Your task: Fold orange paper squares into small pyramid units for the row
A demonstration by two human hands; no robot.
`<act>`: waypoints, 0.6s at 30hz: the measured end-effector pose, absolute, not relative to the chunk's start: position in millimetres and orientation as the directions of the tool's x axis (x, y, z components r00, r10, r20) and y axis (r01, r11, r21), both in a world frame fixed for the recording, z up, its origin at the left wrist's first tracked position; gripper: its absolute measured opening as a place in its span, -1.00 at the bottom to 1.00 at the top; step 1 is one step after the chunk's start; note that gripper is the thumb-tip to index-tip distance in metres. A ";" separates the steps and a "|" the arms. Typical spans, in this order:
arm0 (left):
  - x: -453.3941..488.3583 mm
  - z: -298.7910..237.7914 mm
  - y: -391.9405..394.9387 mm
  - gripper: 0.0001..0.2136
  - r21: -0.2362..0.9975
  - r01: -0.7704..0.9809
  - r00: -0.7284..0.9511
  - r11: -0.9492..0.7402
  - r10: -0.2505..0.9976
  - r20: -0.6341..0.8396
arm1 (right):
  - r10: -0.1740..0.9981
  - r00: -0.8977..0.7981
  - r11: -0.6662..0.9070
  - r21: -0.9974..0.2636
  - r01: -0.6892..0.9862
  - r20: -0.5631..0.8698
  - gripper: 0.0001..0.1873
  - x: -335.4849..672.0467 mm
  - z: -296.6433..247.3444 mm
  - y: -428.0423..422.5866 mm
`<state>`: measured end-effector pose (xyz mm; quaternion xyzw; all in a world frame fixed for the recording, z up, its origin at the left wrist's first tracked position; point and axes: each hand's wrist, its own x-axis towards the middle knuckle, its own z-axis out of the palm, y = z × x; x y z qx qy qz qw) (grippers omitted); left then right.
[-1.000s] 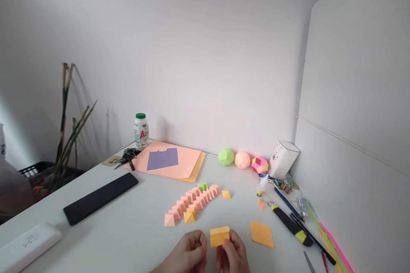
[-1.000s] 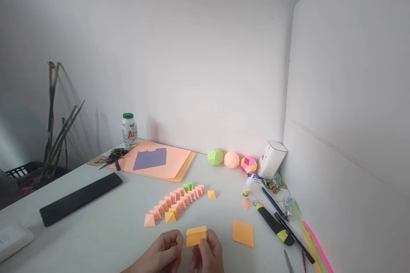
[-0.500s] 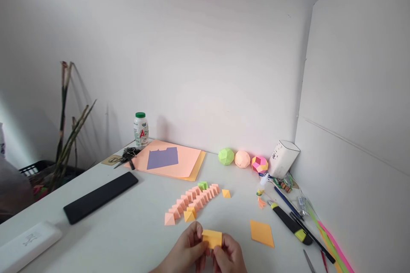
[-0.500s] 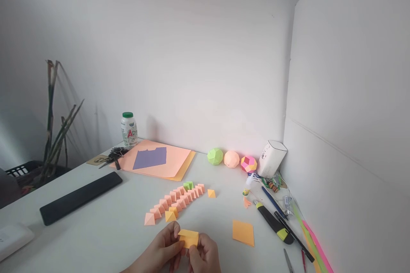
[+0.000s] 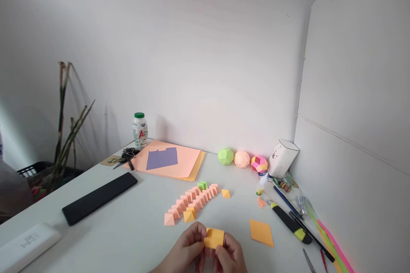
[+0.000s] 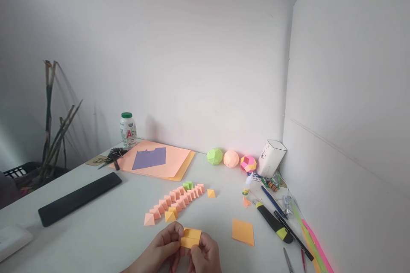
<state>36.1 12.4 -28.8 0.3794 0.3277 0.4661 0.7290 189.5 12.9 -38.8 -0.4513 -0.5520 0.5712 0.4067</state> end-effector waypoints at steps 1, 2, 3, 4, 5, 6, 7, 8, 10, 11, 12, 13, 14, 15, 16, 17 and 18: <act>35.3 -29.2 12.5 -0.82 0.864 -0.418 0.353 0.280 0.927 -0.129 | 0.963 -0.263 -0.059 -0.998 0.035 -0.066 -0.74 189.7 -39.0 12.8; 34.4 -29.5 12.6 -0.82 0.871 -0.403 0.354 0.281 0.925 -0.135 | 0.961 -0.269 -0.052 -0.998 0.036 -0.060 -0.71 190.1 -39.6 12.9; 33.5 -29.8 12.7 -0.79 0.878 -0.387 0.355 0.282 0.924 -0.140 | 0.958 -0.282 -0.044 -0.998 0.038 -0.053 -0.68 190.5 -40.5 13.1; 32.8 -30.1 12.8 -0.76 0.884 -0.372 0.354 0.282 0.924 -0.146 | 0.956 -0.292 -0.033 -0.999 0.035 -0.041 -0.65 190.9 -41.5 13.4; 32.2 -30.1 12.9 -0.72 0.889 -0.359 0.351 0.285 0.924 -0.154 | 0.955 -0.294 -0.019 -1.000 0.024 -0.026 -0.63 191.2 -42.7 13.7; 31.9 -30.0 12.9 -0.70 0.891 -0.350 0.347 0.289 0.924 -0.163 | 0.957 -0.290 -0.006 -1.000 0.004 -0.007 -0.62 191.5 -43.9 13.8; 31.8 -29.8 12.8 -0.67 0.892 -0.344 0.342 0.294 0.924 -0.172 | 0.961 -0.277 0.007 -1.000 -0.028 0.014 -0.62 191.6 -44.9 13.8; 31.9 -29.3 12.7 -0.66 0.892 -0.340 0.339 0.298 0.924 -0.180 | 0.966 -0.257 0.021 -0.997 -0.069 0.038 -0.64 191.6 -45.8 13.7; 32.3 -27.8 12.3 -0.65 0.889 -0.340 0.337 0.306 0.922 -0.189 | 0.973 -0.213 0.054 -0.987 -0.154 0.086 -0.70 191.4 -46.7 12.9; 32.5 -26.8 12.1 -0.65 0.888 -0.340 0.339 0.309 0.921 -0.191 | 0.974 -0.201 0.068 -0.980 -0.186 0.106 -0.74 191.2 -46.6 12.2; 32.6 -25.7 11.8 -0.66 0.888 -0.338 0.343 0.311 0.920 -0.191 | 0.972 -0.198 0.082 -0.975 -0.206 0.123 -0.75 191.0 -46.3 11.5; 32.5 -24.6 11.5 -0.68 0.890 -0.334 0.349 0.311 0.918 -0.190 | 0.970 -0.202 0.093 -0.973 -0.209 0.136 -0.74 190.7 -45.6 10.8; 32.3 -23.5 11.3 -0.70 0.893 -0.330 0.355 0.306 0.917 -0.183 | 0.967 -0.211 0.102 -0.975 -0.197 0.144 -0.71 190.4 -44.7 10.0; 32.0 -22.5 11.1 -0.73 0.897 -0.326 0.364 0.299 0.915 -0.173 | 0.964 -0.221 0.108 -0.979 -0.174 0.146 -0.70 190.0 -43.7 9.3; 31.6 -21.7 10.9 -0.74 0.900 -0.324 0.374 0.290 0.913 -0.160 | 0.963 -0.228 0.112 -0.983 -0.143 0.143 -0.70 189.5 -42.6 8.7; 31.2 -21.0 10.8 -0.75 0.902 -0.325 0.385 0.283 0.911 -0.147 | 0.964 -0.229 0.115 -0.987 -0.111 0.138 -0.72 189.0 -41.6 8.2; 30.8 -20.6 10.8 -0.75 0.903 -0.328 0.394 0.278 0.909 -0.137 | 0.966 -0.223 0.117 -0.990 -0.083 0.133 -0.73 188.4 -40.6 7.9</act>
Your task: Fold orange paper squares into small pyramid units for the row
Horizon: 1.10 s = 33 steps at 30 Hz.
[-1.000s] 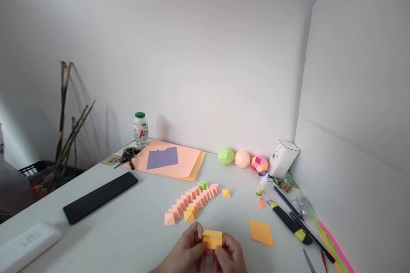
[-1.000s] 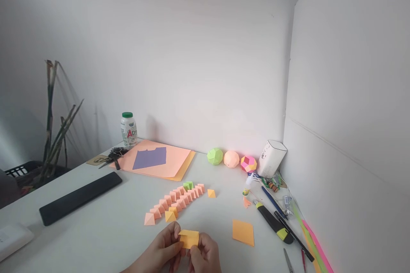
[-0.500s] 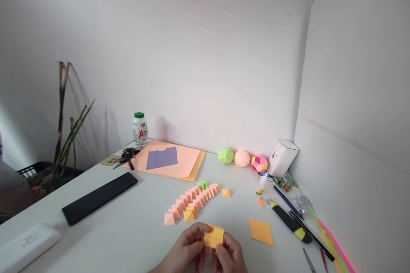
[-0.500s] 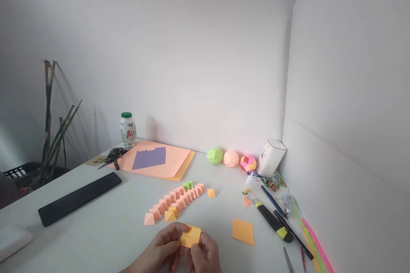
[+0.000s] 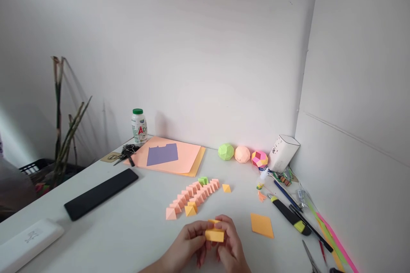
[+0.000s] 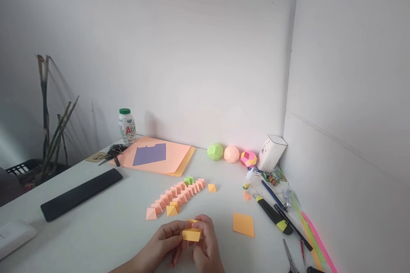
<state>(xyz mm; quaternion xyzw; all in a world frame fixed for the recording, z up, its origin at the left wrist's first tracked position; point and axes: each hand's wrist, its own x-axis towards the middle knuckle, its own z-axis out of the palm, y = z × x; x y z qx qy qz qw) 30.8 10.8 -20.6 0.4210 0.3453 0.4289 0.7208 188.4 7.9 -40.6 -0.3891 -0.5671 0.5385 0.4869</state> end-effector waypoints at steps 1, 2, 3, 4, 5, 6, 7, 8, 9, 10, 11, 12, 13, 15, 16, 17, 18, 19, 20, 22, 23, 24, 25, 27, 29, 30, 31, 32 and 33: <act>30.4 -20.4 10.7 -0.76 0.904 -0.329 0.401 0.274 0.907 -0.129 | 0.968 -0.214 0.120 -0.991 -0.065 0.131 -0.75 187.8 -39.7 7.8; 30.2 -20.3 10.5 -0.76 0.906 -0.327 0.407 0.271 0.905 -0.123 | 0.970 -0.206 0.122 -0.991 -0.054 0.131 -0.77 187.3 -38.9 7.8; 30.0 -20.3 10.3 -0.77 0.908 -0.323 0.413 0.267 0.903 -0.119 | 0.971 -0.200 0.124 -0.991 -0.047 0.131 -0.78 186.8 -38.2 8.0; 29.9 -20.4 10.1 -0.78 0.911 -0.316 0.416 0.264 0.902 -0.117 | 0.972 -0.197 0.125 -0.991 -0.041 0.131 -0.77 186.4 -37.5 8.3; 29.9 -20.6 9.7 -0.80 0.914 -0.309 0.420 0.263 0.900 -0.117 | 0.972 -0.199 0.122 -0.992 -0.036 0.127 -0.74 186.2 -36.8 8.7; 29.8 -20.8 9.3 -0.81 0.917 -0.301 0.423 0.263 0.898 -0.119 | 0.972 -0.203 0.115 -0.993 -0.029 0.118 -0.71 186.1 -36.0 9.0; 29.7 -21.1 8.9 -0.80 0.919 -0.290 0.423 0.266 0.897 -0.126 | 0.972 -0.208 0.104 -0.994 -0.021 0.106 -0.68 186.3 -35.1 9.3; 29.5 -21.5 8.5 -0.78 0.922 -0.278 0.420 0.270 0.897 -0.136 | 0.972 -0.216 0.088 -0.996 -0.013 0.088 -0.65 186.6 -34.1 9.5; 29.1 -21.9 8.1 -0.76 0.926 -0.263 0.416 0.272 0.898 -0.146 | 0.971 -0.230 0.070 -0.998 -0.006 0.070 -0.63 187.0 -33.0 9.6; 28.7 -22.3 7.8 -0.73 0.932 -0.245 0.412 0.269 0.899 -0.151 | 0.968 -0.244 0.054 -0.999 -0.001 0.052 -0.62 187.4 -32.0 9.7; 28.3 -22.8 7.6 -0.71 0.939 -0.226 0.410 0.261 0.900 -0.151 | 0.965 -0.261 0.041 -0.999 0.003 0.039 -0.63 187.9 -31.1 9.7; 27.8 -23.3 7.4 -0.69 0.946 -0.207 0.409 0.250 0.901 -0.148 | 0.961 -0.274 0.034 -0.999 0.006 0.032 -0.64 188.4 -30.6 9.8; 27.4 -23.8 7.3 -0.68 0.952 -0.194 0.410 0.238 0.901 -0.142 | 0.958 -0.286 0.026 -1.000 0.006 0.023 -0.64 188.9 -30.5 9.8; 27.2 -24.7 7.3 -0.66 0.959 -0.188 0.407 0.212 0.905 -0.120 | 0.955 -0.296 0.014 -1.000 0.001 0.013 -0.63 189.6 -31.7 10.1; 27.4 -25.0 7.3 -0.66 0.960 -0.195 0.397 0.200 0.911 -0.109 | 0.954 -0.299 0.005 -1.000 -0.004 0.006 -0.62 189.8 -33.0 10.3; 27.8 -25.2 7.3 -0.66 0.960 -0.207 0.385 0.190 0.918 -0.099 | 0.952 -0.306 -0.005 -1.000 -0.009 -0.002 -0.61 190.0 -34.6 10.5; 28.5 -25.4 7.4 -0.65 0.958 -0.223 0.374 0.182 0.923 -0.089 | 0.950 -0.312 -0.014 -1.000 -0.014 -0.009 -0.61 190.2 -36.2 10.8; 29.1 -25.5 7.6 -0.65 0.954 -0.241 0.367 0.176 0.927 -0.078 | 0.949 -0.316 -0.022 -1.000 -0.017 -0.015 -0.61 190.3 -37.7 11.0; 29.8 -25.7 7.7 -0.65 0.950 -0.260 0.366 0.172 0.928 -0.068 | 0.947 -0.320 -0.030 -0.999 -0.015 -0.024 -0.61 190.4 -38.7 11.1; 30.6 -26.3 8.2 -0.65 0.941 -0.290 0.385 0.177 0.921 -0.055 | 0.943 -0.330 -0.049 -0.999 0.001 -0.047 -0.62 190.3 -38.9 11.2; 30.6 -26.7 8.4 -0.65 0.938 -0.297 0.398 0.181 0.916 -0.051 | 0.941 -0.334 -0.056 -0.998 0.014 -0.057 -0.63 190.1 -38.1 11.1; 30.5 -27.2 8.6 -0.66 0.936 -0.301 0.410 0.184 0.911 -0.047 | 0.938 -0.340 -0.062 -0.998 0.026 -0.067 -0.65 190.0 -36.7 10.9; 30.1 -27.7 8.7 -0.67 0.934 -0.304 0.420 0.185 0.907 -0.042 | 0.935 -0.348 -0.067 -0.997 0.037 -0.076 -0.66 190.0 -35.0 10.8; 28.9 -28.0 8.6 -0.68 0.929 -0.320 0.427 0.183 0.904 -0.030 | 0.927 -0.365 -0.077 -0.996 0.046 -0.088 -0.70 190.2 -31.3 10.6; 27.5 -26.9 7.8 -0.70 0.920 -0.345 0.420 0.185 0.907 -0.025 | 0.916 -0.388 -0.094 -0.995 0.043 -0.103 -0.73 190.9 -28.8 10.9; 26.9 -25.8 7.1 -0.71 0.915 -0.354 0.418 0.192 0.908 -0.029 | 0.911 -0.398 -0.104 -0.994 0.043 -0.112 -0.74 191.4 -28.3 11.3; 26.4 -24.3 6.3 -0.72 0.912 -0.356 0.427 0.202 0.904 -0.034 | 0.905 -0.407 -0.113 -0.993 0.043 -0.120 -0.73 191.9 -28.4 11.7; 25.9 -22.6 5.4 -0.74 0.910 -0.354 0.442 0.215 0.896 -0.039 | 0.902 -0.413 -0.121 -0.992 0.040 -0.126 -0.72 192.3 -28.9 12.3; 25.5 -21.0 4.5 -0.75 0.909 -0.349 0.463 0.228 0.885 -0.044 | 0.901 -0.415 -0.127 -0.991 0.036 -0.130 -0.70 192.7 -29.7 12.9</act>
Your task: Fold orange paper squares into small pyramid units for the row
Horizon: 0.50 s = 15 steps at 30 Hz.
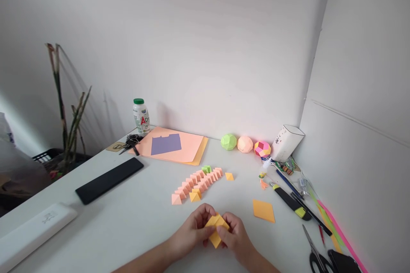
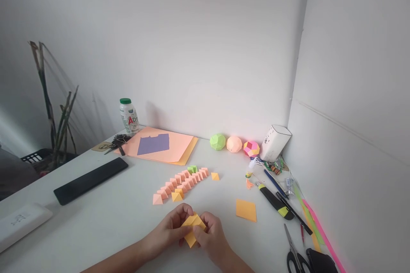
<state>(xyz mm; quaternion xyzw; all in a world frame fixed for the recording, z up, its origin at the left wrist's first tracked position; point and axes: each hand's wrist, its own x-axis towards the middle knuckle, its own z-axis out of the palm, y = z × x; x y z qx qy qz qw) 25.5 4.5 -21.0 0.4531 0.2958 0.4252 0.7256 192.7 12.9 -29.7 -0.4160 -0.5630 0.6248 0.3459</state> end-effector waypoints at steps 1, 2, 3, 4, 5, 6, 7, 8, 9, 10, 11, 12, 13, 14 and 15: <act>25.2 -19.5 3.7 -0.77 0.908 -0.343 0.483 0.240 0.874 -0.049 | 0.900 -0.414 -0.132 -0.991 0.030 -0.132 -0.68 193.0 -30.7 13.4; 24.9 -18.3 3.2 -0.78 0.908 -0.337 0.497 0.249 0.866 -0.053 | 0.902 -0.410 -0.134 -0.991 0.022 -0.132 -0.67 193.1 -31.6 14.0; 24.6 -17.5 2.8 -0.78 0.909 -0.333 0.505 0.252 0.861 -0.054 | 0.905 -0.405 -0.135 -0.991 0.015 -0.129 -0.65 193.1 -32.2 14.5; 24.3 -17.1 2.8 -0.78 0.911 -0.329 0.507 0.251 0.860 -0.054 | 0.908 -0.399 -0.135 -0.991 0.009 -0.127 -0.64 193.1 -32.5 14.9; 24.1 -17.0 2.9 -0.76 0.913 -0.327 0.504 0.245 0.862 -0.051 | 0.912 -0.391 -0.134 -0.991 0.005 -0.125 -0.64 193.0 -32.3 15.3; 23.8 -17.1 3.3 -0.74 0.915 -0.326 0.499 0.239 0.865 -0.048 | 0.917 -0.381 -0.132 -0.991 -0.001 -0.121 -0.63 192.9 -31.6 15.6; 23.5 -17.3 3.7 -0.71 0.915 -0.330 0.493 0.234 0.869 -0.044 | 0.922 -0.368 -0.132 -0.991 -0.009 -0.120 -0.62 192.8 -30.6 15.8; 23.2 -17.5 4.2 -0.68 0.913 -0.336 0.491 0.232 0.870 -0.041 | 0.928 -0.354 -0.134 -0.991 -0.017 -0.119 -0.61 192.7 -29.4 16.0; 23.0 -17.6 4.7 -0.66 0.909 -0.344 0.489 0.235 0.871 -0.040 | 0.933 -0.340 -0.132 -0.991 -0.023 -0.117 -0.61 192.6 -27.9 16.0; 22.7 -17.6 5.1 -0.65 0.903 -0.356 0.487 0.240 0.873 -0.040 | 0.939 -0.324 -0.127 -0.992 -0.026 -0.112 -0.61 192.4 -26.3 15.8; 22.5 -17.5 5.5 -0.64 0.896 -0.369 0.483 0.247 0.875 -0.041 | 0.945 -0.310 -0.116 -0.993 -0.027 -0.102 -0.61 192.2 -24.6 15.4; 22.2 -17.3 5.9 -0.64 0.888 -0.383 0.478 0.253 0.877 -0.044 | 0.950 -0.301 -0.100 -0.995 -0.025 -0.088 -0.61 191.8 -22.8 14.8; 21.9 -17.1 6.2 -0.64 0.881 -0.396 0.471 0.260 0.881 -0.048 | 0.953 -0.296 -0.081 -0.996 -0.023 -0.070 -0.61 191.4 -21.1 14.0; 21.6 -16.9 6.5 -0.64 0.873 -0.409 0.464 0.266 0.884 -0.052 | 0.953 -0.298 -0.061 -0.998 -0.024 -0.051 -0.62 190.9 -19.5 13.1; 21.2 -16.7 6.9 -0.65 0.865 -0.423 0.456 0.270 0.888 -0.055 | 0.951 -0.308 -0.045 -0.999 -0.025 -0.035 -0.62 190.5 -18.3 12.2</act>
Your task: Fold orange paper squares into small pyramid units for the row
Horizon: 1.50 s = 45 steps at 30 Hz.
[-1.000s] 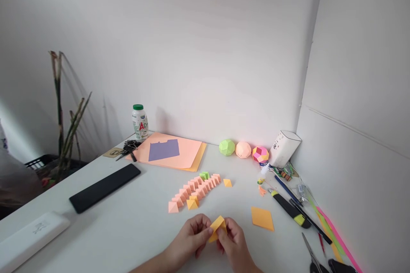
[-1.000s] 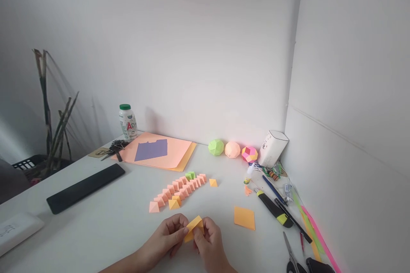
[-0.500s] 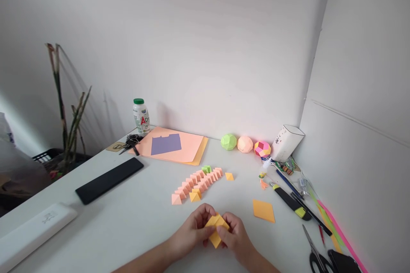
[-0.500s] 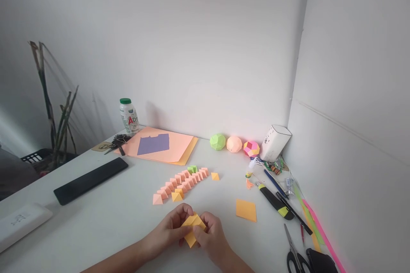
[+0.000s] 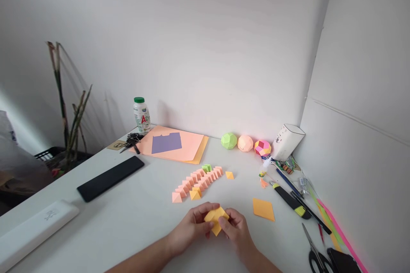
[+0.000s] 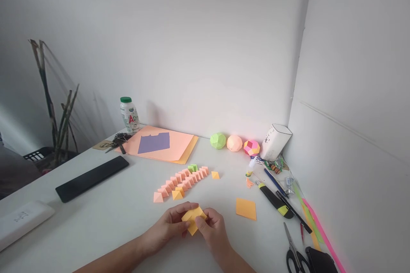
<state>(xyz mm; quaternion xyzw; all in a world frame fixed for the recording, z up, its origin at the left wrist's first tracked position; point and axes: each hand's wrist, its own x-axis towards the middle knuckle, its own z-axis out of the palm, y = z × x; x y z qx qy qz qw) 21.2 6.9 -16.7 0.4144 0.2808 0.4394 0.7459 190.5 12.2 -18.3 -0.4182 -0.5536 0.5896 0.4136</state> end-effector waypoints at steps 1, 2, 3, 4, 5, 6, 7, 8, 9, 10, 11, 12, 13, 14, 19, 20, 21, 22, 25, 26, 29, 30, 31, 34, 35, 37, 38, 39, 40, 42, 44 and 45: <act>20.7 -16.5 7.2 -0.66 0.857 -0.436 0.451 0.275 0.891 -0.056 | 0.948 -0.318 -0.035 -0.999 -0.024 -0.025 -0.64 190.1 -17.4 11.5; 20.1 -16.2 7.6 -0.67 0.848 -0.450 0.448 0.280 0.892 -0.057 | 0.945 -0.328 -0.027 -0.999 -0.020 -0.019 -0.65 190.0 -17.1 11.1; 19.6 -16.0 7.9 -0.69 0.840 -0.462 0.446 0.285 0.893 -0.057 | 0.946 -0.324 -0.021 -1.000 -0.014 -0.015 -0.66 190.0 -17.3 11.0; 19.0 -15.7 8.2 -0.70 0.830 -0.475 0.446 0.292 0.893 -0.059 | 0.948 -0.319 -0.012 -1.000 -0.007 -0.009 -0.67 190.2 -18.0 11.2; 18.5 -15.6 8.4 -0.72 0.822 -0.485 0.448 0.300 0.892 -0.061 | 0.950 -0.312 -0.003 -1.000 0.003 -0.003 -0.67 190.7 -19.0 11.7; 18.1 -15.5 8.5 -0.73 0.814 -0.491 0.452 0.309 0.889 -0.065 | 0.953 -0.304 0.006 -1.000 0.015 0.001 -0.66 191.2 -20.1 12.3; 17.8 -15.4 8.6 -0.73 0.809 -0.495 0.456 0.318 0.887 -0.069 | 0.954 -0.299 0.014 -0.999 0.033 0.003 -0.66 191.8 -21.1 12.9; 17.6 -15.4 8.6 -0.73 0.807 -0.494 0.459 0.325 0.885 -0.075 | 0.956 -0.295 0.021 -0.998 0.053 0.005 -0.65 192.4 -21.7 13.4; 17.6 -15.5 8.6 -0.72 0.808 -0.490 0.459 0.329 0.885 -0.082 | 0.956 -0.292 0.030 -0.997 0.072 0.008 -0.63 192.8 -22.0 13.8; 17.5 -15.7 8.5 -0.70 0.812 -0.482 0.456 0.330 0.885 -0.090 | 0.957 -0.291 0.041 -0.995 0.088 0.014 -0.62 193.1 -21.8 14.0; 17.6 -15.9 8.3 -0.69 0.817 -0.473 0.451 0.330 0.887 -0.098 | 0.956 -0.293 0.055 -0.993 0.101 0.024 -0.61 193.2 -21.2 13.9; 17.6 -16.0 8.1 -0.68 0.823 -0.464 0.444 0.329 0.890 -0.105 | 0.954 -0.298 0.070 -0.992 0.110 0.034 -0.61 193.1 -20.4 13.7; 17.7 -16.2 7.9 -0.67 0.827 -0.458 0.440 0.327 0.891 -0.110 | 0.952 -0.304 0.083 -0.990 0.115 0.045 -0.61 192.9 -19.6 13.5; 17.8 -16.3 7.6 -0.66 0.830 -0.454 0.438 0.325 0.892 -0.110 | 0.949 -0.310 0.092 -0.989 0.120 0.051 -0.62 192.7 -18.9 13.2; 18.8 -15.2 7.0 -0.69 0.854 -0.419 0.454 0.308 0.886 -0.097 | 0.946 -0.320 0.082 -0.992 0.100 0.046 -0.65 192.4 -19.5 12.8; 19.1 -14.9 7.0 -0.70 0.862 -0.408 0.456 0.300 0.885 -0.092 | 0.946 -0.320 0.077 -0.993 0.092 0.044 -0.66 192.6 -20.1 12.9; 19.4 -14.5 7.0 -0.71 0.870 -0.398 0.459 0.291 0.884 -0.085 | 0.947 -0.319 0.075 -0.994 0.085 0.044 -0.66 192.7 -20.5 13.0; 19.6 -14.3 7.0 -0.71 0.879 -0.388 0.461 0.277 0.884 -0.075 | 0.947 -0.317 0.076 -0.994 0.081 0.046 -0.67 192.7 -20.8 13.1; 20.3 -14.5 6.5 -0.75 0.908 -0.354 0.464 0.223 0.885 -0.036 | 0.947 -0.316 0.077 -0.996 0.055 0.056 -0.67 192.1 -20.0 12.9; 20.5 -14.9 6.2 -0.76 0.920 -0.337 0.465 0.200 0.885 -0.022 | 0.944 -0.324 0.070 -0.997 0.031 0.056 -0.68 191.6 -19.5 12.7; 20.5 -17.4 5.3 -0.76 0.958 -0.255 0.471 0.131 0.882 0.005 | 0.937 -0.344 0.041 -0.998 -0.038 0.052 -0.69 190.3 -17.9 11.9; 20.5 -18.3 5.1 -0.74 0.969 -0.221 0.471 0.114 0.882 0.004 | 0.939 -0.340 0.036 -0.998 -0.045 0.049 -0.69 190.0 -17.5 11.8; 20.4 -19.0 4.8 -0.73 0.977 -0.187 0.471 0.103 0.882 -0.003 | 0.944 -0.327 0.035 -0.999 -0.040 0.046 -0.69 189.9 -17.3 11.7; 20.9 -19.1 3.8 -0.70 0.992 -0.089 0.463 0.084 0.886 -0.033 | 0.957 -0.290 0.025 -1.000 -0.008 0.026 -0.67 190.3 -18.0 11.9; 21.2 -18.4 3.4 -0.69 0.996 -0.060 0.458 0.073 0.888 -0.038 | 0.959 -0.282 0.022 -1.000 -0.004 0.022 -0.67 190.6 -19.1 12.0; 22.2 -16.1 2.5 -0.68 0.999 -0.007 0.445 0.035 0.895 -0.028 | 0.962 -0.273 0.013 -1.000 -0.007 0.014 -0.67 191.4 -22.4 12.4; 22.7 -14.7 2.0 -0.68 1.000 0.014 0.438 0.009 0.899 -0.014 | 0.963 -0.268 0.005 -1.000 -0.012 0.008 -0.67 191.8 -24.6 12.6; 23.2 -13.4 1.7 -0.68 0.999 0.032 0.433 -0.020 0.901 0.004 | 0.965 -0.263 -0.005 -1.000 -0.019 0.000 -0.67 192.2 -26.8 12.8; 23.6 -12.2 1.3 -0.68 0.998 0.045 0.432 -0.046 0.901 0.022 | 0.967 -0.257 -0.015 -1.000 -0.027 -0.007 -0.67 192.5 -29.0 13.1; 24.1 -10.5 0.9 -0.67 0.995 0.055 0.437 -0.088 0.898 0.055 | 0.967 -0.253 -0.028 -0.999 -0.045 -0.016 -0.66 193.1 -32.3 13.8; 24.1 -10.1 0.8 -0.66 0.993 0.051 0.446 -0.104 0.892 0.070 | 0.965 -0.260 -0.035 -0.998 -0.057 -0.019 -0.67 193.5 -33.7 14.4; 23.9 -10.4 0.8 -0.65 0.993 0.049 0.451 -0.104 0.890 0.071 | 0.964 -0.265 -0.037 -0.997 -0.063 -0.019 -0.67 193.6 -33.7 14.6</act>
